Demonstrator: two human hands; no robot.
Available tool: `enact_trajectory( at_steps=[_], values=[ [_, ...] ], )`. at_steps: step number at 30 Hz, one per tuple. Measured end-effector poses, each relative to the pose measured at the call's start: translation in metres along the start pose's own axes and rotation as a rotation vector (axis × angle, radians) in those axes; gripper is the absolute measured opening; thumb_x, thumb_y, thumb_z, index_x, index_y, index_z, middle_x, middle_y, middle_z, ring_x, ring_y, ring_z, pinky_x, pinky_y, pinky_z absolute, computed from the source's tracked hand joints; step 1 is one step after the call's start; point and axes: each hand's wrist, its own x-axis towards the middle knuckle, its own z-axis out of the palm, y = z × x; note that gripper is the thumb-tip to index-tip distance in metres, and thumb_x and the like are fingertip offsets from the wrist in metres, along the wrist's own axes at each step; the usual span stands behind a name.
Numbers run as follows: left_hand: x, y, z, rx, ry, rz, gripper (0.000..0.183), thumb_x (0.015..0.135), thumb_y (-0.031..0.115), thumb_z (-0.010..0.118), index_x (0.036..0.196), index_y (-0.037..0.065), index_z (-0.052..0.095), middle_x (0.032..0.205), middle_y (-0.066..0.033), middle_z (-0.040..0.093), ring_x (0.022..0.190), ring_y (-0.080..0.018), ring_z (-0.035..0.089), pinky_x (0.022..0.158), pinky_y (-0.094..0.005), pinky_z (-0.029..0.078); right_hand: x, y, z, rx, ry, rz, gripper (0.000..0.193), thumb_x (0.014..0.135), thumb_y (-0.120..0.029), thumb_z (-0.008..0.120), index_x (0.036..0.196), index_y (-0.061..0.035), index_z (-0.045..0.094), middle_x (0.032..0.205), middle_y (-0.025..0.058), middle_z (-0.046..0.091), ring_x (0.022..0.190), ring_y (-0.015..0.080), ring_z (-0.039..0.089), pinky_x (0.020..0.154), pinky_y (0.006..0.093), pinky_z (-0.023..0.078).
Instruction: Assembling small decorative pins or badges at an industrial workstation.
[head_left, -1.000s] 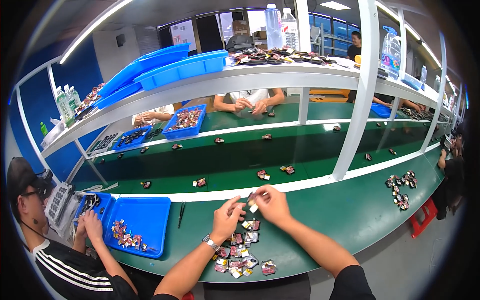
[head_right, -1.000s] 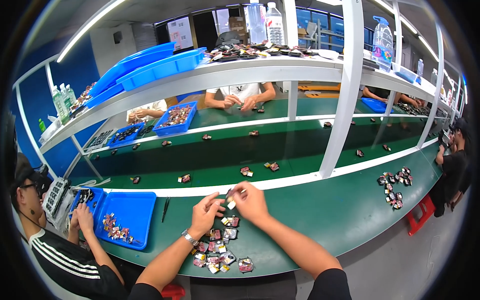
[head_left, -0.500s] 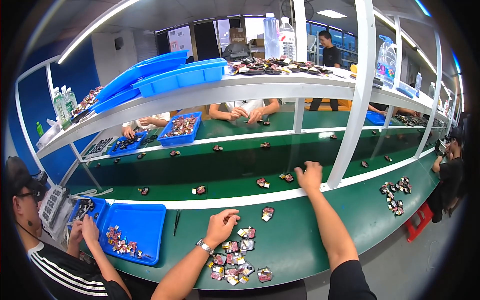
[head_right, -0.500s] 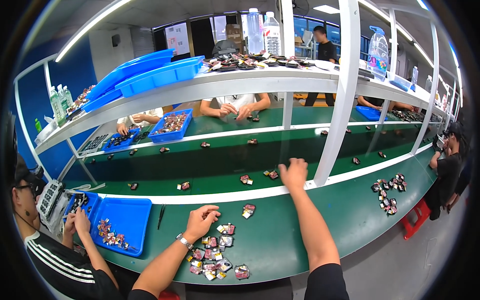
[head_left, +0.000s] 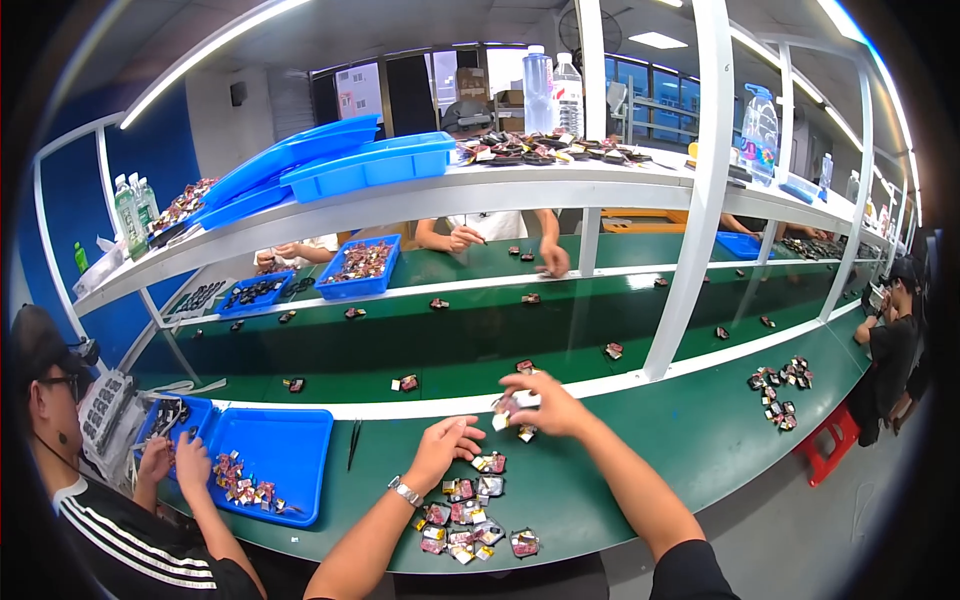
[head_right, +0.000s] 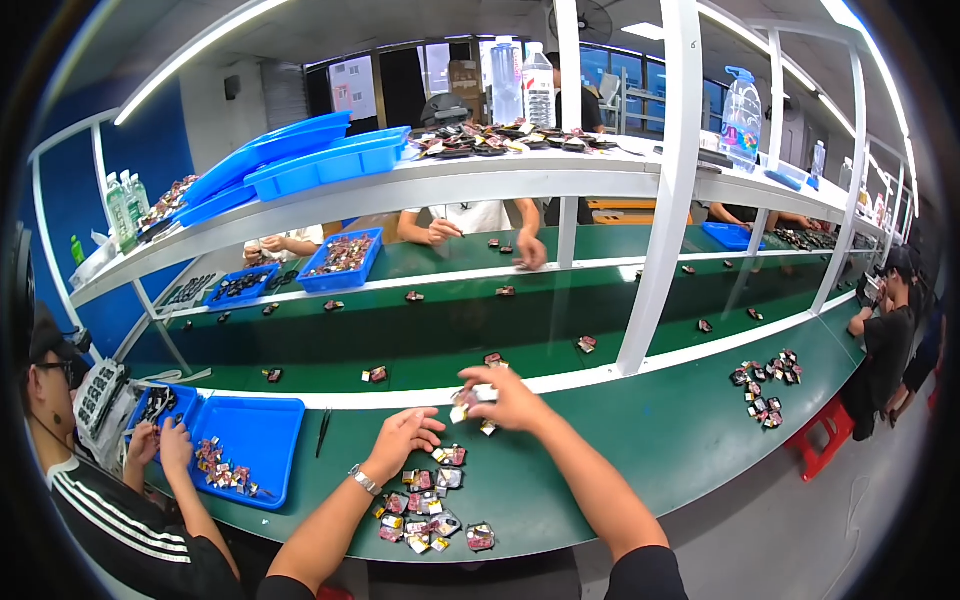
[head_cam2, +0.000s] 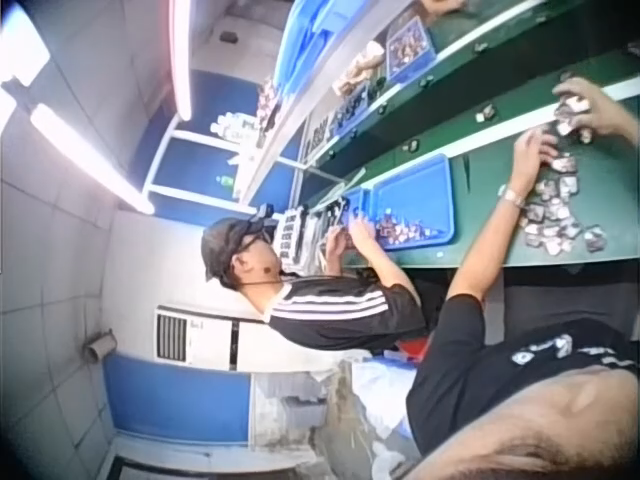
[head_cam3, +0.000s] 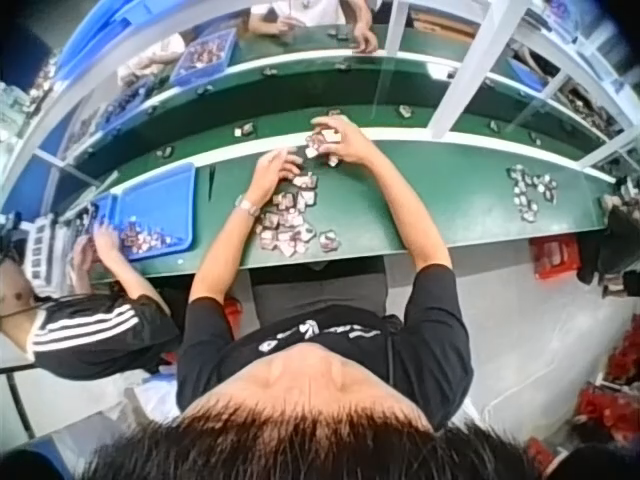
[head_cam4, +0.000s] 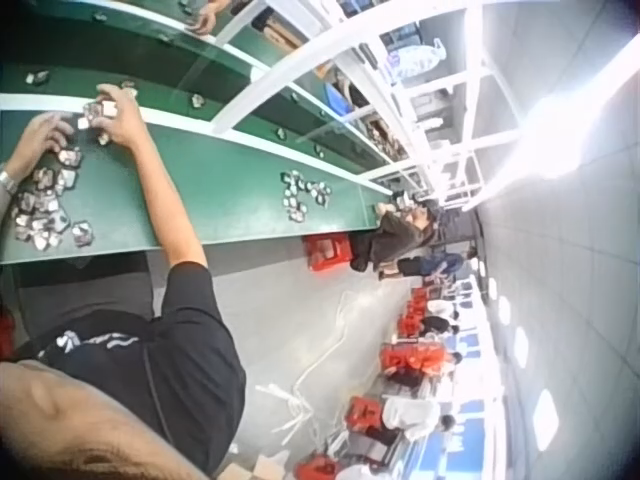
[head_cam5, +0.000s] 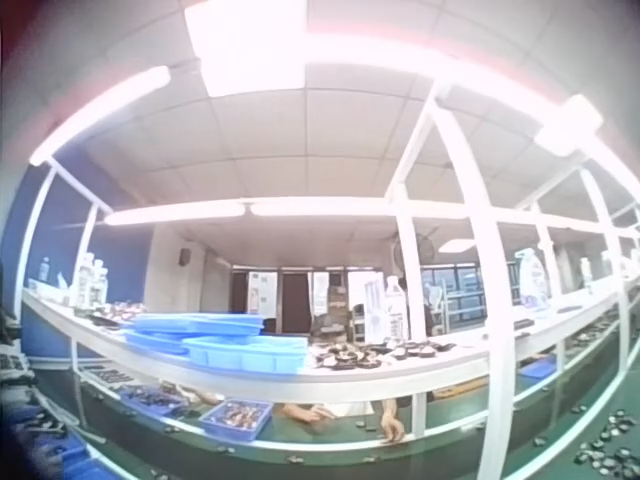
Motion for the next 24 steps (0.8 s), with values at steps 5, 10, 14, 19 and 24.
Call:
enact_trajectory(
  at_steps=[5, 10, 14, 19, 24],
  values=[
    [0.002, 0.002, -0.007, -0.283, -0.262, -0.197, 0.040, 0.103, 0.029, 0.042, 0.128, -0.001, 0.052, 0.107, -0.0070, 0.064, 0.092, -0.0142, 0.062, 0.082, -0.0294, 0.052, -0.007, -0.053, 0.034, 0.133, -0.267, -0.024, 0.073, 0.071, -0.010, 0.077, 0.138, -0.0147, 0.049, 0.118, 0.0080, 0.060, 0.115, 0.0270, 0.051, 0.103, 0.0381, 0.042],
    [0.000, -0.001, -0.013, -0.271, -0.252, -0.190, 0.029, 0.100, 0.022, 0.049, 0.122, 0.004, 0.057, 0.109, -0.0046, 0.064, 0.095, -0.0128, 0.062, 0.087, -0.0307, 0.052, -0.015, -0.053, 0.042, -0.015, -0.176, -0.070, 0.061, 0.074, -0.004, 0.069, 0.133, -0.0113, 0.053, 0.125, 0.0114, 0.057, 0.121, 0.0297, 0.048, 0.103, 0.0397, 0.041],
    [0.002, -0.001, -0.007, -0.256, -0.122, -0.168, 0.033, 0.099, 0.014, 0.050, 0.128, -0.001, 0.052, 0.109, -0.0081, 0.063, 0.099, -0.0166, 0.063, 0.089, -0.0338, 0.054, -0.021, -0.041, 0.050, -0.118, -0.101, -0.127, 0.049, 0.076, 0.003, 0.053, 0.123, -0.0075, 0.059, 0.134, 0.0137, 0.049, 0.126, 0.0317, 0.044, 0.105, 0.0401, 0.040],
    [0.000, -0.003, -0.005, -0.273, -0.048, -0.139, 0.025, 0.099, 0.011, 0.048, 0.122, 0.000, 0.053, 0.109, -0.0092, 0.063, 0.101, -0.0181, 0.063, 0.089, -0.0344, 0.056, -0.021, -0.045, 0.052, -0.185, -0.034, -0.129, 0.039, 0.079, -0.005, 0.063, 0.118, -0.0095, 0.063, 0.130, 0.0124, 0.052, 0.122, 0.0311, 0.047, 0.103, 0.0410, 0.042],
    [-0.001, -0.003, 0.000, -0.259, -0.062, -0.109, 0.024, 0.098, 0.009, 0.048, 0.120, -0.001, 0.053, 0.107, -0.0091, 0.062, 0.098, -0.0157, 0.063, 0.089, -0.0327, 0.056, -0.022, -0.040, 0.057, -0.210, 0.007, -0.164, 0.031, 0.078, -0.012, 0.072, 0.108, -0.0104, 0.066, 0.125, 0.0103, 0.055, 0.117, 0.0309, 0.051, 0.099, 0.0408, 0.044]
  ],
)
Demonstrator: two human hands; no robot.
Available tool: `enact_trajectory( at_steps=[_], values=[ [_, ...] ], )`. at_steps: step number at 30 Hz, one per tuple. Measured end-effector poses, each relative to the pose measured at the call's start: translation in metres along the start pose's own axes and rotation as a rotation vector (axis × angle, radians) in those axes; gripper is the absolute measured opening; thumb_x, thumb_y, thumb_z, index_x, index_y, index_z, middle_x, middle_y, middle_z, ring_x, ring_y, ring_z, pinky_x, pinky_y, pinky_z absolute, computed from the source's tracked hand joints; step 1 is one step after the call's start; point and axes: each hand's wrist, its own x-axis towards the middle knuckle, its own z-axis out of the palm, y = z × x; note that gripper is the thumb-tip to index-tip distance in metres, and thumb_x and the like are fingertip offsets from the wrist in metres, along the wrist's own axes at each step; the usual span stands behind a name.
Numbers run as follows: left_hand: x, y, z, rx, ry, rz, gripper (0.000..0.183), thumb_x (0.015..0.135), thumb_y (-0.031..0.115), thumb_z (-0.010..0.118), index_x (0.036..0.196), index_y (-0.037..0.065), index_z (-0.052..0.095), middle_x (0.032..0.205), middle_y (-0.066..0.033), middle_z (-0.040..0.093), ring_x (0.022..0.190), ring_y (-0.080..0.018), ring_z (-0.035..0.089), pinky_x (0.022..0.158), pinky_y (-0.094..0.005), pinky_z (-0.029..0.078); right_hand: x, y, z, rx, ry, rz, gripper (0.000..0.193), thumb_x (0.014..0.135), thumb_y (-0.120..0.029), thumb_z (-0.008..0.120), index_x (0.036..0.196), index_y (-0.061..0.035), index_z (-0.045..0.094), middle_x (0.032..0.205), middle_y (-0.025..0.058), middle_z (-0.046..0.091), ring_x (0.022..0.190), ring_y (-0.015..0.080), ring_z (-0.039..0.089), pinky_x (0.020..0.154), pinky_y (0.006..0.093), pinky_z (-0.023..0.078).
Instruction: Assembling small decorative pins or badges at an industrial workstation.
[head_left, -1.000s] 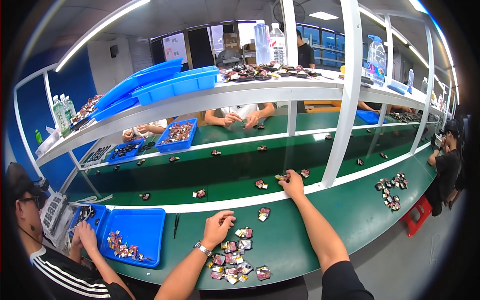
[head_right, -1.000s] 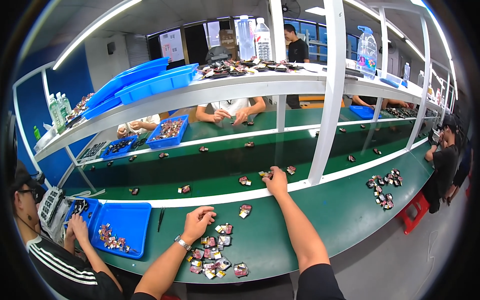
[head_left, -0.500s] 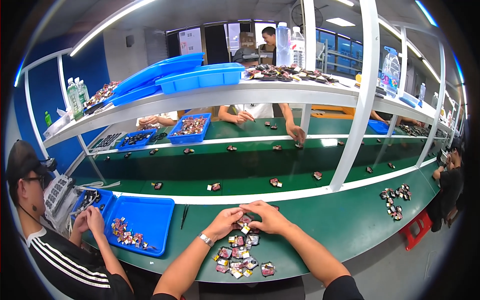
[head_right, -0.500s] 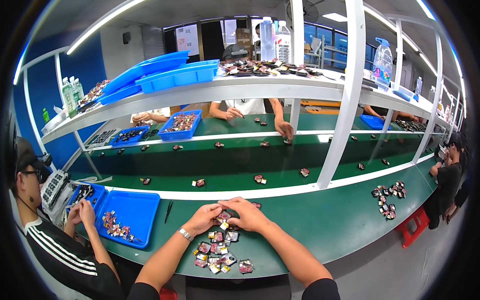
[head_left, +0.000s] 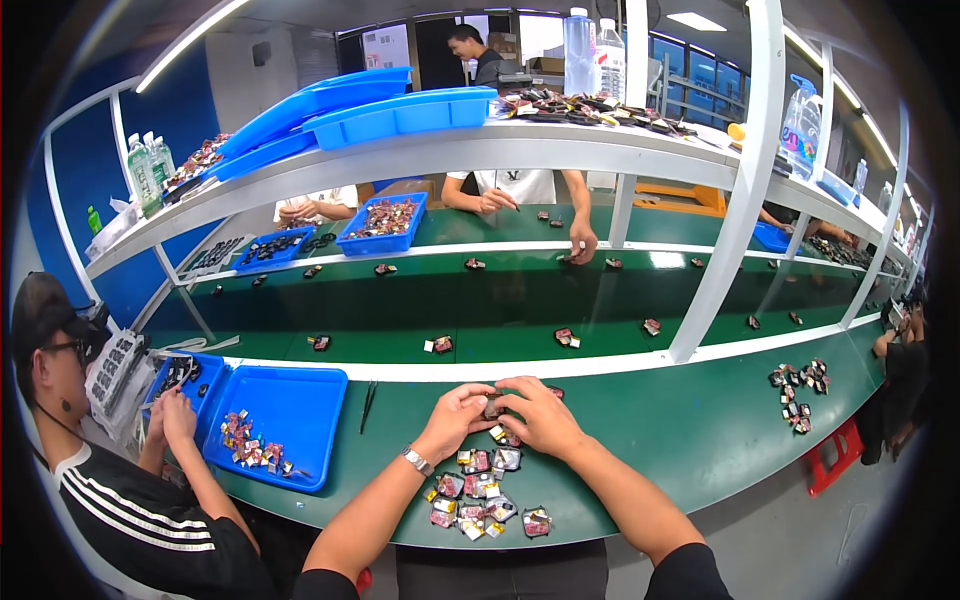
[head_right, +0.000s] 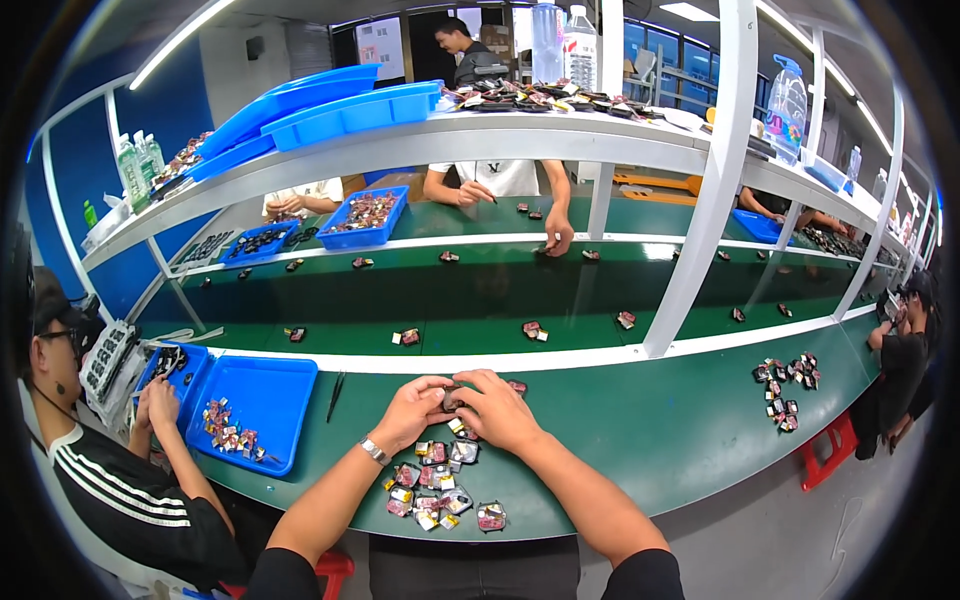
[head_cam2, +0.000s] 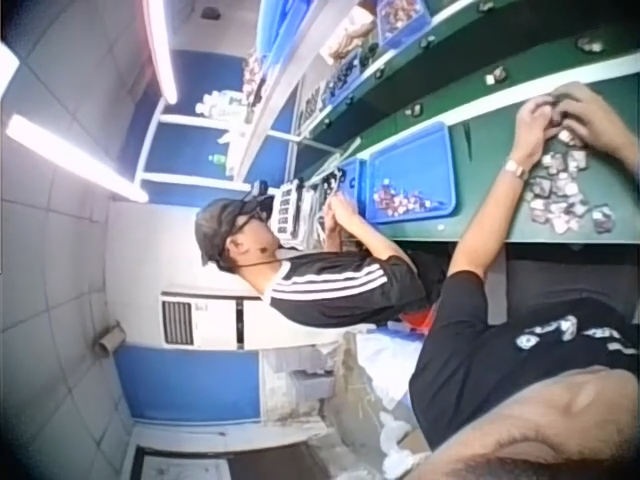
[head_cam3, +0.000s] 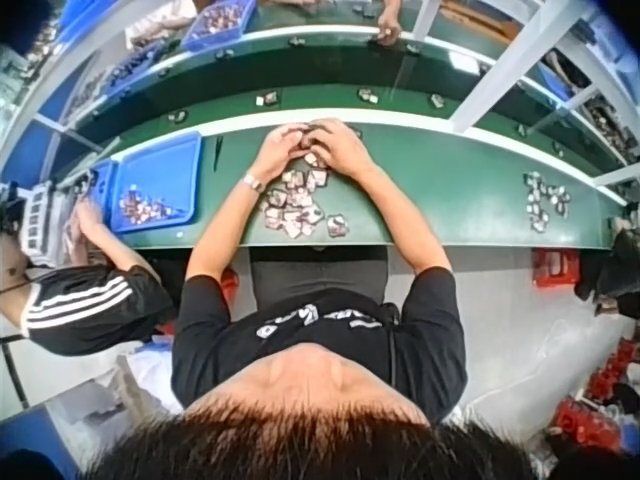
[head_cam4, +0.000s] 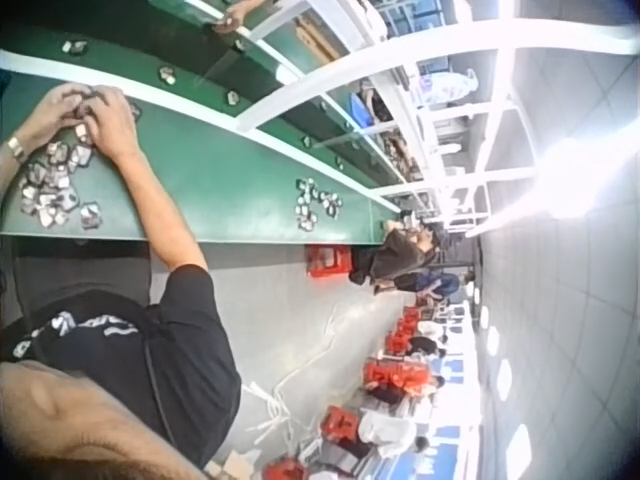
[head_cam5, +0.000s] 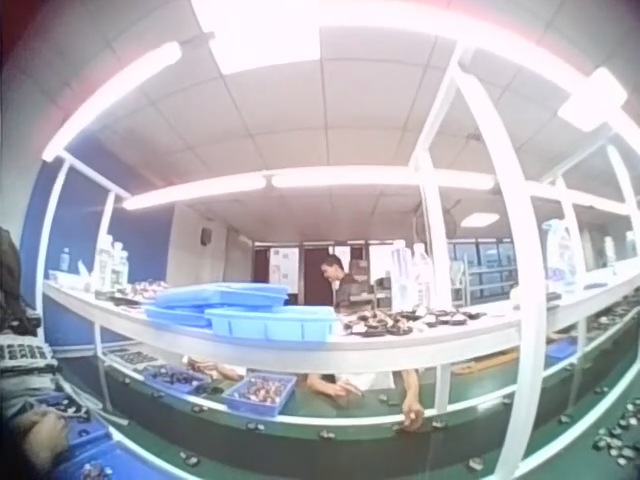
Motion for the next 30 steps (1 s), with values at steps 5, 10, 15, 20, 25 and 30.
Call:
enact_trajectory(
  at_steps=[5, 10, 15, 20, 25, 30],
  values=[
    [0.002, -0.001, -0.001, 0.091, -0.012, 0.000, 0.025, 0.099, 0.009, 0.048, 0.122, 0.000, 0.052, 0.103, -0.0078, 0.064, 0.097, -0.0144, 0.064, 0.087, -0.0307, 0.055, 0.002, 0.004, 0.004, 0.006, 0.028, -0.035, 0.015, 0.077, -0.009, 0.070, 0.092, -0.0079, 0.066, 0.120, 0.0091, 0.056, 0.114, 0.0294, 0.053, 0.093, 0.0406, 0.046],
    [0.002, 0.002, -0.001, 0.009, -0.074, 0.003, 0.028, 0.097, 0.005, 0.049, 0.125, 0.000, 0.050, 0.115, -0.0098, 0.062, 0.103, -0.0160, 0.062, 0.091, -0.0307, 0.054, 0.005, 0.004, 0.012, 0.079, 0.122, 0.035, 0.009, 0.076, -0.007, 0.068, 0.085, -0.0059, 0.067, 0.116, 0.0104, 0.060, 0.111, 0.0297, 0.054, 0.094, 0.0395, 0.046],
    [0.001, 0.000, -0.006, 0.014, -0.174, 0.037, 0.034, 0.093, -0.002, 0.051, 0.128, 0.000, 0.048, 0.120, -0.0100, 0.060, 0.108, -0.0163, 0.061, 0.094, -0.0308, 0.052, 0.004, -0.001, 0.020, 0.109, 0.197, 0.095, 0.008, 0.075, -0.007, 0.068, 0.082, -0.0040, 0.067, 0.111, 0.0120, 0.062, 0.108, 0.0305, 0.055, 0.093, 0.0392, 0.046],
    [0.000, 0.002, -0.006, -0.026, -0.192, -0.026, 0.035, 0.094, -0.003, 0.051, 0.129, 0.001, 0.048, 0.121, -0.0097, 0.059, 0.111, -0.0163, 0.059, 0.096, -0.0326, 0.052, 0.003, -0.001, 0.016, 0.129, 0.126, 0.137, 0.008, 0.077, -0.011, 0.069, 0.084, -0.0062, 0.069, 0.114, 0.0111, 0.062, 0.112, 0.0302, 0.054, 0.097, 0.0400, 0.043],
    [0.000, 0.003, -0.009, -0.104, -0.228, -0.048, 0.033, 0.095, 0.000, 0.051, 0.128, 0.002, 0.048, 0.120, -0.0094, 0.059, 0.112, -0.0179, 0.059, 0.097, -0.0364, 0.052, 0.002, -0.001, 0.008, 0.218, 0.092, 0.117, 0.009, 0.078, -0.012, 0.070, 0.085, -0.0072, 0.070, 0.118, 0.0104, 0.061, 0.116, 0.0296, 0.052, 0.099, 0.0402, 0.042],
    [0.003, -0.002, -0.013, -0.114, -0.251, -0.078, 0.031, 0.095, 0.003, 0.053, 0.126, 0.002, 0.050, 0.118, -0.0092, 0.059, 0.110, -0.0186, 0.060, 0.096, -0.0384, 0.052, -0.002, 0.001, 0.007, 0.267, 0.073, 0.087, 0.010, 0.078, -0.012, 0.069, 0.086, -0.0068, 0.071, 0.119, 0.0101, 0.060, 0.115, 0.0296, 0.052, 0.097, 0.0398, 0.043]
  ],
)
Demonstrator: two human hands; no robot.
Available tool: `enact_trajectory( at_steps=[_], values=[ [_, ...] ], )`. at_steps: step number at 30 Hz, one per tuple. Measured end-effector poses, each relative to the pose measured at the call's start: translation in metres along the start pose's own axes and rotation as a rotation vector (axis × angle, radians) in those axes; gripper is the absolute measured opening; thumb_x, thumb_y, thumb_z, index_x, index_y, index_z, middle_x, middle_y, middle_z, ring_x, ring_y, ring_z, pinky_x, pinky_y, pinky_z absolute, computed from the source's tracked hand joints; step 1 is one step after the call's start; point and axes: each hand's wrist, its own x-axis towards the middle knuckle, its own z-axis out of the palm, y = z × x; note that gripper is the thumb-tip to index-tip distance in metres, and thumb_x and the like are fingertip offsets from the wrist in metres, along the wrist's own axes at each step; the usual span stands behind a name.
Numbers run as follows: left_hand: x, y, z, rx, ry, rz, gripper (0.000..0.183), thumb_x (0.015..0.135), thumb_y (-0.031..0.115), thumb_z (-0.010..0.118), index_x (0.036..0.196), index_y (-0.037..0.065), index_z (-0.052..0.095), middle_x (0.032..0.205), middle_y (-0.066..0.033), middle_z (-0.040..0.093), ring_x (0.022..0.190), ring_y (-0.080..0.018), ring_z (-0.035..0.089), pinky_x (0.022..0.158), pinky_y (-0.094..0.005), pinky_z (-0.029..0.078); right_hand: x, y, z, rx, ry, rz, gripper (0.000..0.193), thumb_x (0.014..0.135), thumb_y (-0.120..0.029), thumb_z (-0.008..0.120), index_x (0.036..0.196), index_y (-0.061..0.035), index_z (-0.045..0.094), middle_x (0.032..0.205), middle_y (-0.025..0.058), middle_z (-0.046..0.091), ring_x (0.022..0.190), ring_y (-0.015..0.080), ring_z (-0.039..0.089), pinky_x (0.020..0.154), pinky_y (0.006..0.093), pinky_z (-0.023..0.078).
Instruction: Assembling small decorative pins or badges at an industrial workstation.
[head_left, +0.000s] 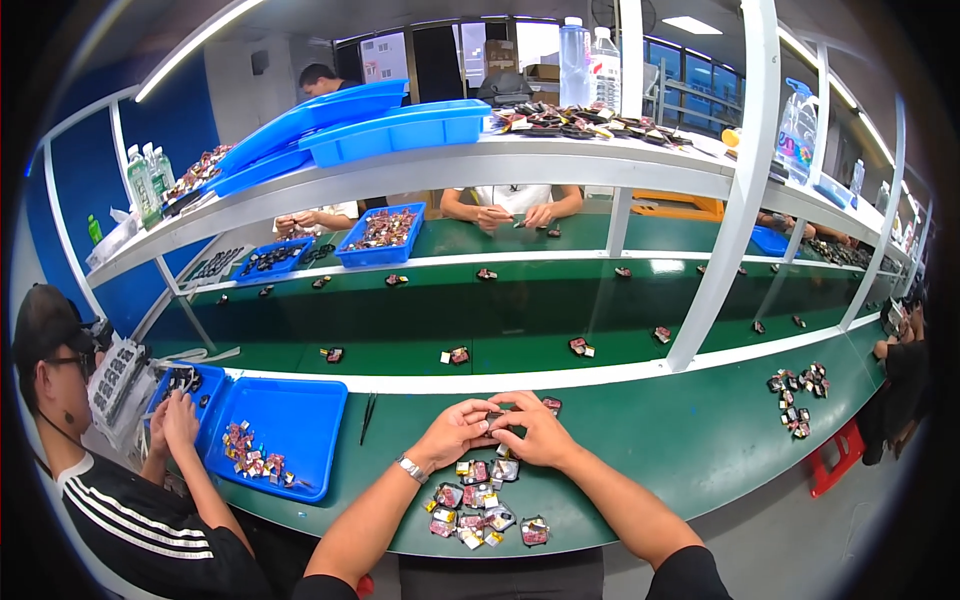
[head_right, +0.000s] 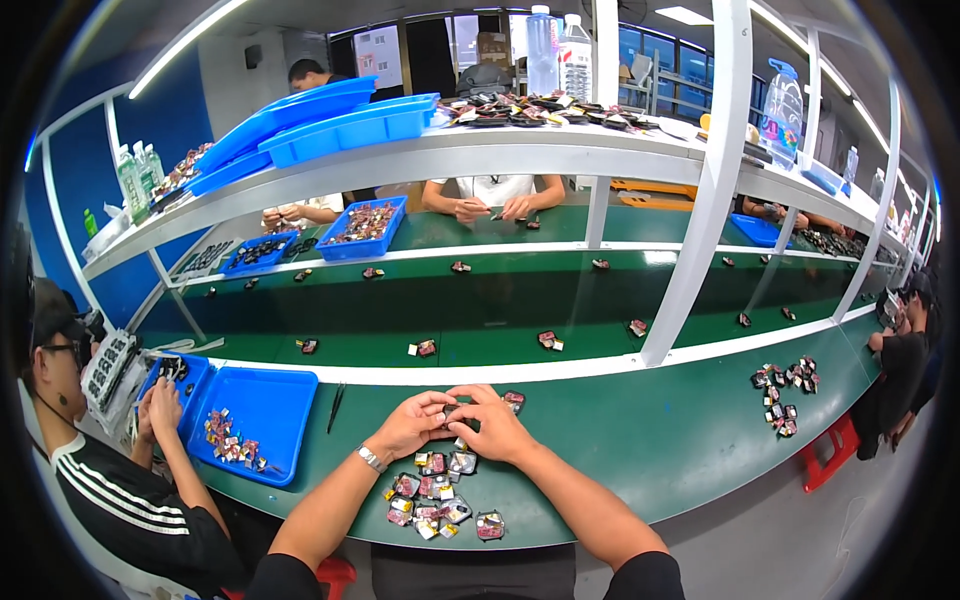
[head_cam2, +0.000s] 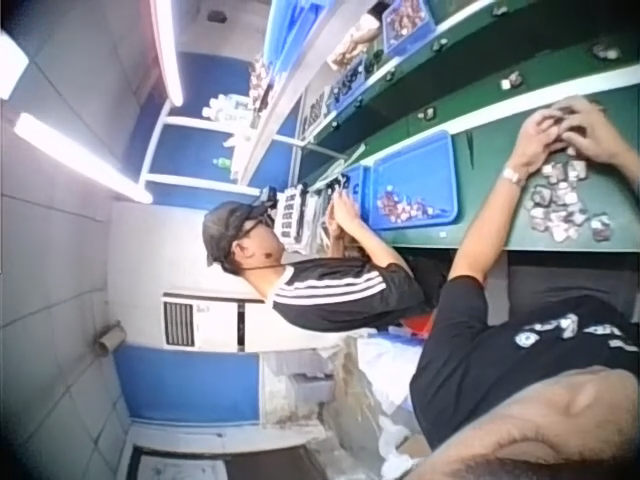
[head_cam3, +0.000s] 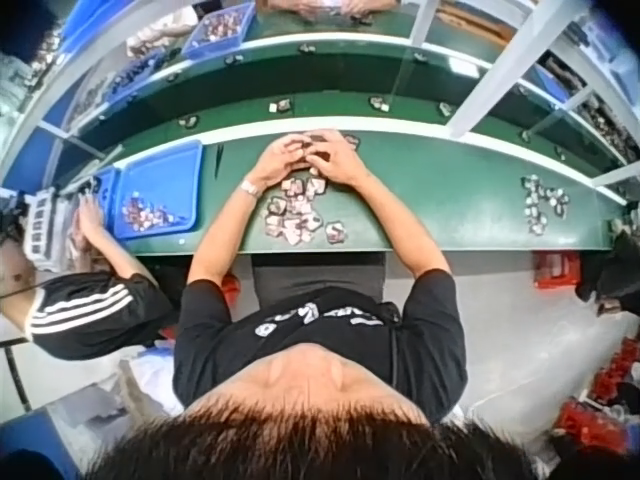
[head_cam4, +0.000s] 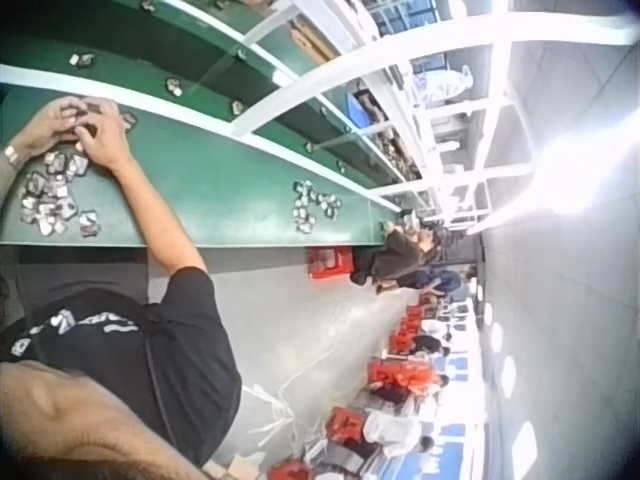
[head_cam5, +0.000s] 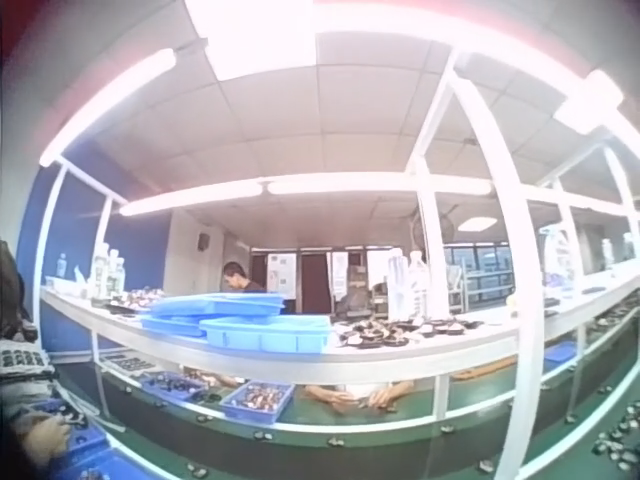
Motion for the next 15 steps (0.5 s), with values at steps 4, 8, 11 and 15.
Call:
enact_trajectory(
  at_steps=[4, 8, 11, 15],
  values=[
    [-0.001, 0.003, 0.007, -0.007, 0.035, 0.015, 0.032, 0.095, 0.006, 0.055, 0.127, 0.003, 0.049, 0.118, -0.0081, 0.059, 0.110, -0.0179, 0.059, 0.097, -0.0370, 0.051, 0.000, -0.005, 0.003, -0.070, 0.098, 0.008, 0.010, 0.077, -0.010, 0.068, 0.086, -0.0065, 0.071, 0.116, 0.0107, 0.061, 0.112, 0.0296, 0.054, 0.092, 0.0381, 0.046],
    [-0.001, -0.002, 0.003, -0.035, 0.030, 0.014, 0.032, 0.097, 0.008, 0.050, 0.129, 0.003, 0.048, 0.121, -0.0093, 0.058, 0.113, -0.0183, 0.058, 0.098, -0.0362, 0.050, -0.002, -0.008, 0.013, -0.117, 0.185, 0.006, 0.010, 0.076, -0.008, 0.068, 0.085, -0.0057, 0.070, 0.114, 0.0109, 0.061, 0.110, 0.0296, 0.055, 0.090, 0.0383, 0.047],
    [-0.001, -0.002, 0.002, -0.010, 0.062, 0.028, 0.030, 0.099, 0.009, 0.046, 0.129, 0.002, 0.048, 0.123, -0.0104, 0.057, 0.112, -0.0183, 0.058, 0.096, -0.0349, 0.051, -0.004, -0.011, 0.018, -0.105, 0.193, 0.018, 0.011, 0.076, -0.007, 0.068, 0.087, -0.0055, 0.070, 0.114, 0.0106, 0.061, 0.111, 0.0299, 0.054, 0.092, 0.0386, 0.047],
    [-0.001, 0.001, 0.005, -0.020, 0.086, 0.038, 0.028, 0.098, 0.007, 0.049, 0.125, 0.002, 0.049, 0.122, -0.0097, 0.057, 0.111, -0.0197, 0.059, 0.096, -0.0370, 0.051, -0.005, -0.006, 0.020, -0.134, 0.186, 0.019, 0.013, 0.076, -0.007, 0.069, 0.089, -0.0061, 0.071, 0.115, 0.0100, 0.060, 0.112, 0.0298, 0.053, 0.094, 0.0386, 0.046]
  ],
)
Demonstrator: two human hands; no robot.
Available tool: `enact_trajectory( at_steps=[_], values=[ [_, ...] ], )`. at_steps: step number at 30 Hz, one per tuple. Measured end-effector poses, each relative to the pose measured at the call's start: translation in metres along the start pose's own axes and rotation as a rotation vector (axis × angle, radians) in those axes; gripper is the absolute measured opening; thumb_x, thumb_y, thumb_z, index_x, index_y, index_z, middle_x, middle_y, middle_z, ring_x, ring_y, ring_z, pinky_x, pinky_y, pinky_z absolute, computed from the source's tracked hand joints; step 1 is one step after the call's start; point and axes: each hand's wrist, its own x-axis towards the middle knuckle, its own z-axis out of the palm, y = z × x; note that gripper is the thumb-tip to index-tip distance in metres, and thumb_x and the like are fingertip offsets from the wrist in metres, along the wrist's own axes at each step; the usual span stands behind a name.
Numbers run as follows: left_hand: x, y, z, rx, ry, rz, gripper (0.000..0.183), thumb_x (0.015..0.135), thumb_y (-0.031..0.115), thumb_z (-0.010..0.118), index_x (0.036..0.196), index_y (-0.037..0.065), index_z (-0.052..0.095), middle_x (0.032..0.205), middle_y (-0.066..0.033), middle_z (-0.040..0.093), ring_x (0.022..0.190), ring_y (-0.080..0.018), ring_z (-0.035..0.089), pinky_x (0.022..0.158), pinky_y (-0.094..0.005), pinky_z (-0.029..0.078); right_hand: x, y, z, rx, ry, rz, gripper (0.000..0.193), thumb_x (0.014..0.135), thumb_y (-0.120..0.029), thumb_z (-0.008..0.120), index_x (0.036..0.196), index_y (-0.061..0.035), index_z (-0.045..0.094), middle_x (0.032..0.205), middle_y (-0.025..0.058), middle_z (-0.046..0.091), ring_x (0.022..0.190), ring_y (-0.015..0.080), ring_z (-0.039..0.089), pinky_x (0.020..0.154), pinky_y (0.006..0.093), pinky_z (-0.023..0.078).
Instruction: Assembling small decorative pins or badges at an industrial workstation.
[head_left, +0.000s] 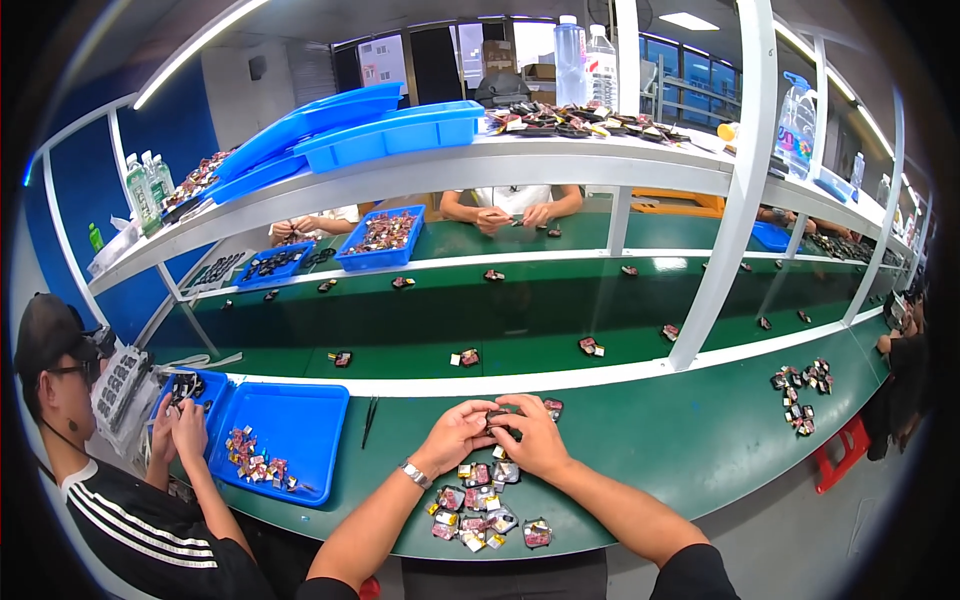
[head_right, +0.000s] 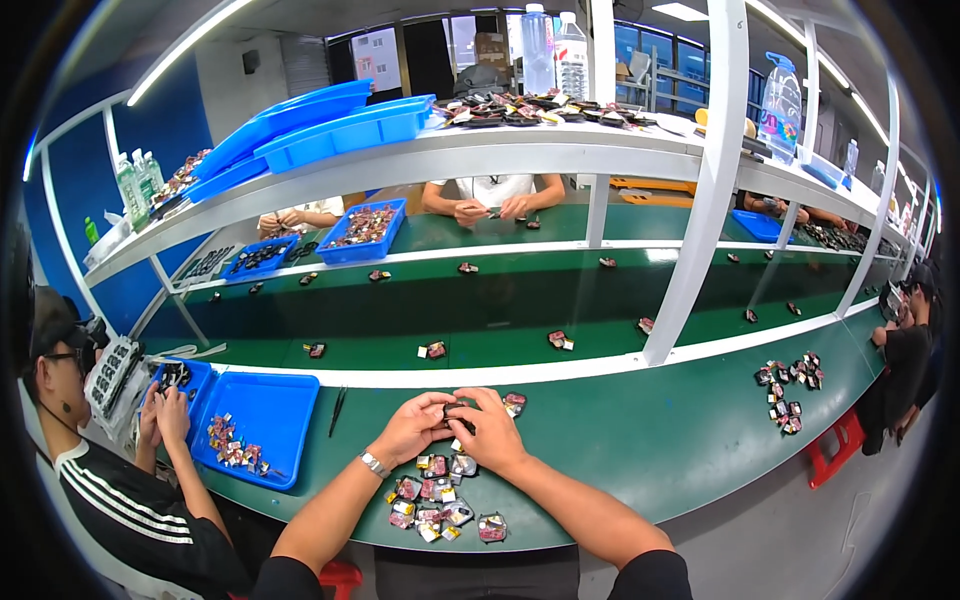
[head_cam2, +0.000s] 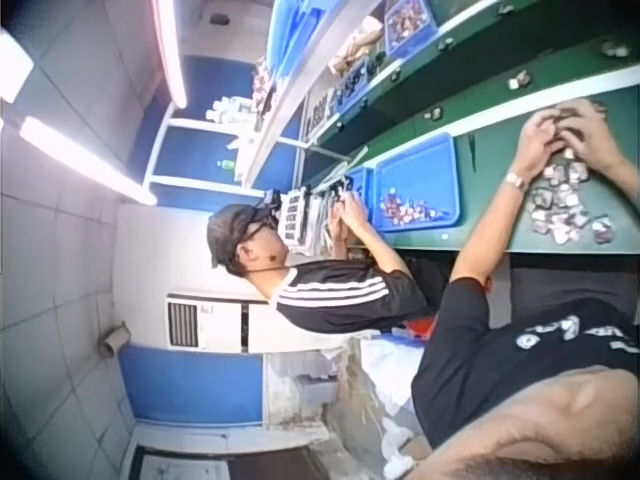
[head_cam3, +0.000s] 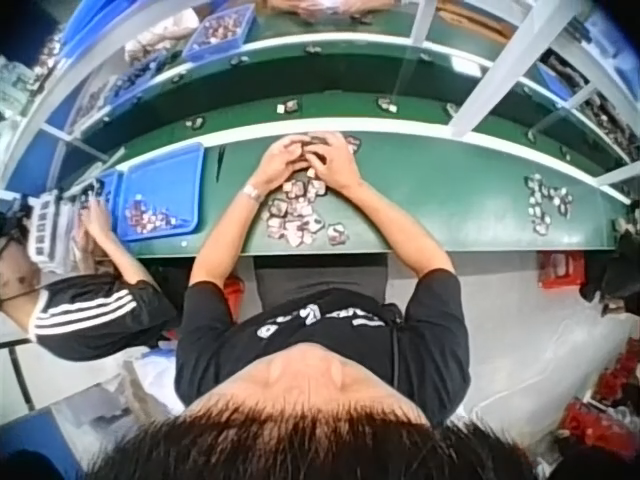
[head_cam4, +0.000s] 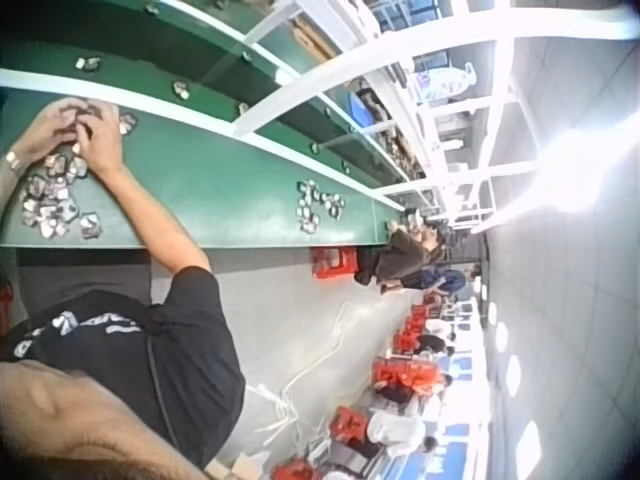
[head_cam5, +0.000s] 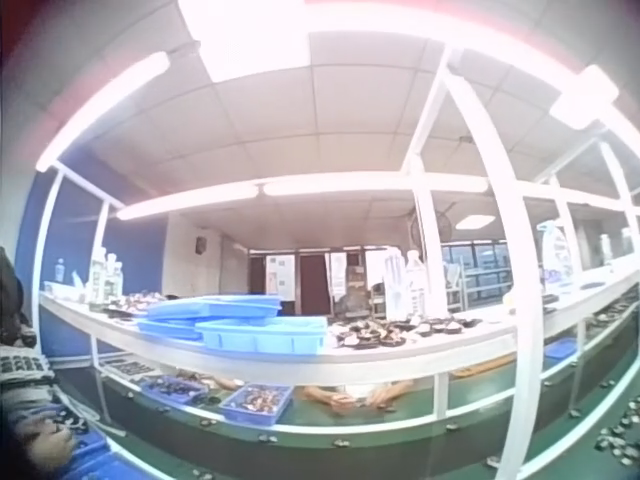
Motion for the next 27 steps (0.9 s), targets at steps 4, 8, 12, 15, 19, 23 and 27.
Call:
enact_trajectory(
  at_steps=[4, 8, 12, 15, 19, 23, 27],
  values=[
    [-0.001, -0.001, 0.000, -0.033, 0.002, -0.002, 0.028, 0.096, 0.006, 0.052, 0.124, 0.003, 0.050, 0.121, -0.0082, 0.056, 0.109, -0.0184, 0.059, 0.094, -0.0350, 0.052, -0.002, 0.001, 0.005, 0.019, 0.008, 0.047, 0.017, 0.077, -0.008, 0.069, 0.094, -0.0073, 0.072, 0.116, 0.0087, 0.061, 0.113, 0.0292, 0.052, 0.095, 0.0390, 0.045],
    [-0.001, -0.002, 0.001, -0.015, 0.016, 0.009, 0.027, 0.097, 0.007, 0.052, 0.124, 0.003, 0.050, 0.122, -0.0085, 0.057, 0.110, -0.0183, 0.059, 0.094, -0.0346, 0.052, -0.003, -0.001, 0.005, 0.007, 0.029, 0.075, 0.017, 0.078, -0.008, 0.070, 0.095, -0.0078, 0.073, 0.115, 0.0084, 0.061, 0.112, 0.0286, 0.053, 0.095, 0.0397, 0.045],
    [0.002, -0.004, 0.006, -0.011, 0.036, 0.041, 0.028, 0.097, 0.007, 0.053, 0.124, 0.002, 0.049, 0.121, -0.0096, 0.059, 0.110, -0.0184, 0.060, 0.095, -0.0346, 0.052, -0.005, 0.002, 0.008, 0.004, 0.084, 0.085, 0.017, 0.078, -0.007, 0.070, 0.095, -0.0087, 0.073, 0.114, 0.0083, 0.062, 0.111, 0.0282, 0.054, 0.094, 0.0396, 0.045],
    [-0.001, -0.002, 0.012, 0.008, 0.041, 0.078, 0.028, 0.097, 0.007, 0.052, 0.124, 0.002, 0.049, 0.120, -0.0100, 0.060, 0.110, -0.0183, 0.060, 0.095, -0.0344, 0.052, -0.002, -0.005, 0.007, 0.052, 0.101, 0.088, 0.017, 0.077, -0.006, 0.070, 0.093, -0.0078, 0.072, 0.113, 0.0084, 0.062, 0.110, 0.0285, 0.055, 0.093, 0.0390, 0.045],
    [-0.002, 0.000, 0.019, -0.006, 0.013, 0.117, 0.028, 0.097, 0.007, 0.052, 0.124, 0.002, 0.049, 0.120, -0.0103, 0.060, 0.111, -0.0182, 0.060, 0.095, -0.0345, 0.052, 0.001, -0.009, 0.002, -0.015, 0.155, 0.023, 0.016, 0.076, -0.005, 0.070, 0.092, -0.0067, 0.072, 0.113, 0.0087, 0.062, 0.108, 0.0287, 0.055, 0.093, 0.0388, 0.045],
    [-0.002, -0.003, 0.015, -0.018, 0.004, 0.128, 0.028, 0.097, 0.007, 0.052, 0.124, 0.002, 0.049, 0.121, -0.0110, 0.059, 0.111, -0.0185, 0.059, 0.097, -0.0350, 0.052, 0.000, -0.012, 0.004, -0.021, 0.157, 0.056, 0.015, 0.076, -0.005, 0.070, 0.091, -0.0064, 0.071, 0.113, 0.0093, 0.062, 0.107, 0.0285, 0.056, 0.092, 0.0389, 0.046],
    [-0.002, -0.004, 0.013, -0.017, -0.003, 0.135, 0.028, 0.097, 0.008, 0.053, 0.124, 0.001, 0.049, 0.123, -0.0116, 0.058, 0.113, -0.0193, 0.059, 0.098, -0.0360, 0.051, 0.001, -0.015, 0.004, 0.062, 0.146, 0.096, 0.015, 0.076, -0.004, 0.069, 0.091, -0.0072, 0.072, 0.116, 0.0096, 0.062, 0.111, 0.0290, 0.054, 0.094, 0.0388, 0.045]
  ],
)
